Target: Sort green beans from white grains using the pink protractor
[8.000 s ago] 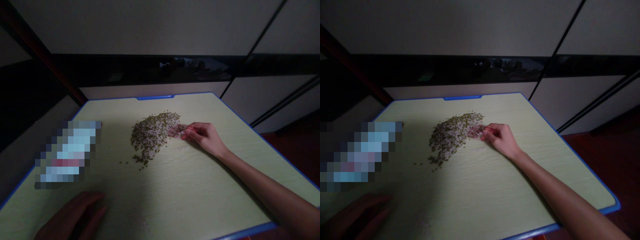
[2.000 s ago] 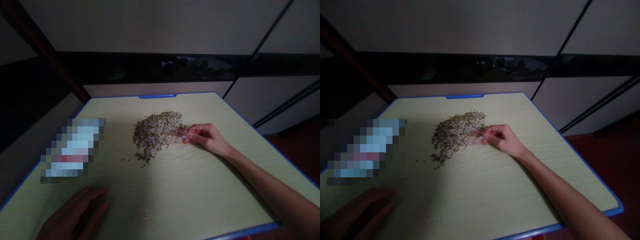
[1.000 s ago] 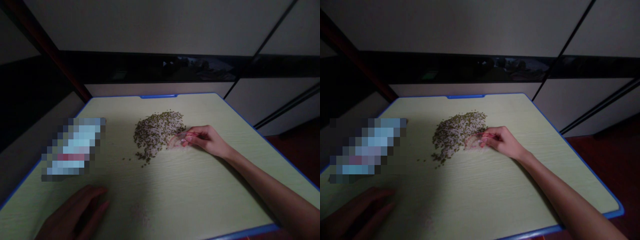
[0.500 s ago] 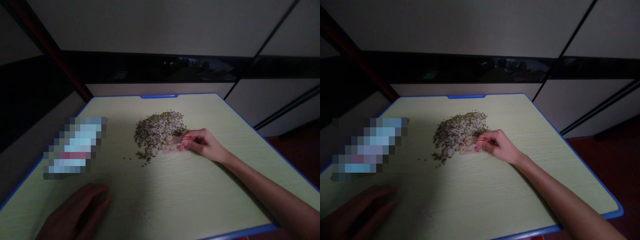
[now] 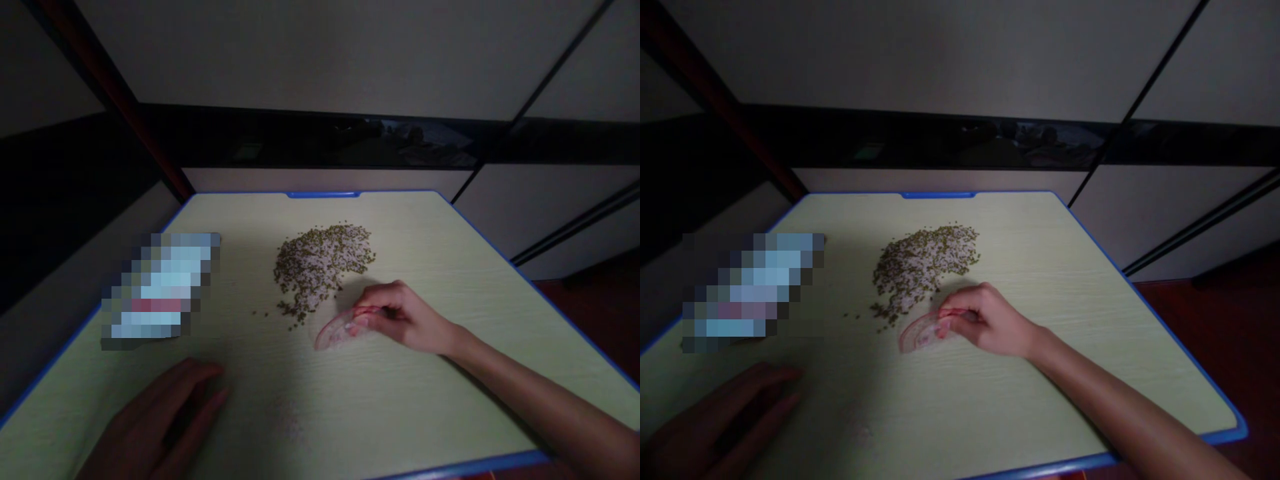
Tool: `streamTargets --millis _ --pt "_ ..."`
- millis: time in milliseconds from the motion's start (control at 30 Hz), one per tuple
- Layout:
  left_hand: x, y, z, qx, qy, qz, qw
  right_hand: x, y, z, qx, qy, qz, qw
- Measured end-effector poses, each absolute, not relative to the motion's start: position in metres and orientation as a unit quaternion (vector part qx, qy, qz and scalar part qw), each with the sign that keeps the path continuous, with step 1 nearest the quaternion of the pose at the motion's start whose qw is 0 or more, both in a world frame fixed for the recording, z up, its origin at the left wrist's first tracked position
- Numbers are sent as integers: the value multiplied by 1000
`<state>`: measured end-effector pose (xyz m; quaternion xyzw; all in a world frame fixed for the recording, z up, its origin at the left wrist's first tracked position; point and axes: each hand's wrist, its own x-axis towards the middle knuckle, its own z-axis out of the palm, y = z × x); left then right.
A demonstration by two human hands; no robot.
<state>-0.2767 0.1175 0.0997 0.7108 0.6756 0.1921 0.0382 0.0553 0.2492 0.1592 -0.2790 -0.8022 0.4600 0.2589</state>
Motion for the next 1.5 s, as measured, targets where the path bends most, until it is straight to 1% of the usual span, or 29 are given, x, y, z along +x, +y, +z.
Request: streamTargets --millis 133,233,300,400,500,600,700,833,900,1000,1167,1300,1500 --pt "-274 121 103 717 665 204 35 52 241 159 -249 -841 410 252" --pt "-272 122 107 721 659 210 38 50 237 157 -232 -846 406 256" --pt "-271 123 110 722 656 215 33 50 237 157 -242 -821 439 273" --pt "-266 125 118 718 655 230 41 57 247 161 -273 -751 509 320" --pt "-258 130 130 717 650 248 45 76 261 168 -338 -701 527 341" --pt "-249 134 142 713 652 252 55 103 268 175 -433 -668 499 341" --pt "-244 135 147 712 651 250 84 128 263 177 -498 -632 481 348" --pt "-244 137 144 709 654 247 97 149 246 171 -589 -597 401 368" --pt "-245 138 142 714 649 244 101 151 239 167 -614 -589 362 381" --pt "-245 139 142 725 638 236 103 144 229 163 -618 -592 335 393" --pt "-244 140 142 734 629 237 99 113 211 157 -621 -608 329 370" --pt "-244 139 142 740 622 233 109 86 199 155 -591 -604 422 328" --pt "-243 139 144 744 617 228 116 53 187 154 -568 -648 400 312"
